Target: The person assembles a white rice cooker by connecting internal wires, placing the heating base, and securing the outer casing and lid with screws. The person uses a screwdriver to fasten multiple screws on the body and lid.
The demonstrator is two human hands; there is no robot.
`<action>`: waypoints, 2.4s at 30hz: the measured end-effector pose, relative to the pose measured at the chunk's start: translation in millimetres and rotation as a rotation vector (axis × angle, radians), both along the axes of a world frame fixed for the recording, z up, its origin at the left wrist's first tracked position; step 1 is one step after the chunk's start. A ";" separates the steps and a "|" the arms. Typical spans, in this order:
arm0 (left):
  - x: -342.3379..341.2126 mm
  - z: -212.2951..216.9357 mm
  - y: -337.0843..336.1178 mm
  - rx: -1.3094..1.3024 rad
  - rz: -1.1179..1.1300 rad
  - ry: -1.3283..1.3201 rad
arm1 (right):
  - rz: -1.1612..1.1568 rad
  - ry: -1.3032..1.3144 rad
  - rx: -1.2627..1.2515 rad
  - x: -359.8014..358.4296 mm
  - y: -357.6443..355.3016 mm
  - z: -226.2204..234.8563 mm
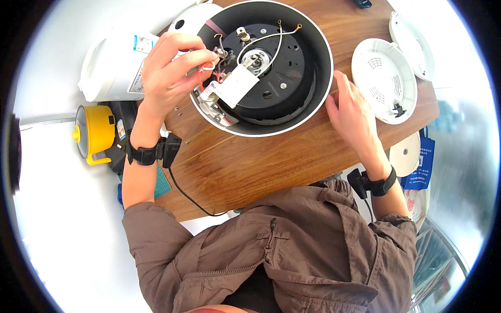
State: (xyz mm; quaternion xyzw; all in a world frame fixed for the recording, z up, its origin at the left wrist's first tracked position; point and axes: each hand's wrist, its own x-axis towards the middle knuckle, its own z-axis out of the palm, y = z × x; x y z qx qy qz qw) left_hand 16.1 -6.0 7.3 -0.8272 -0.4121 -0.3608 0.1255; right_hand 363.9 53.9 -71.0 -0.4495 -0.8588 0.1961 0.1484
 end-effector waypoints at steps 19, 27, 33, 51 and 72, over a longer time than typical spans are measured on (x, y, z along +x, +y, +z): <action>-0.5 0.0 2.6 0.026 0.000 -0.022 | 0.146 0.042 0.107 -30.0 42.8 -2.8; -0.3 -2.3 0.7 -0.006 -0.010 -0.014 | 0.141 0.128 0.080 -33.0 66.5 -5.2; -1.5 -3.2 1.9 -0.014 -0.021 -0.020 | 0.093 0.179 -0.047 -30.1 87.4 -6.6; 0.0 -0.2 1.3 -0.001 -0.022 -0.024 | -0.027 0.976 0.374 -33.0 67.1 138.6; -2.2 -3.5 2.3 0.049 -0.045 -0.041 | 0.312 1.137 0.114 -112.4 46.2 119.6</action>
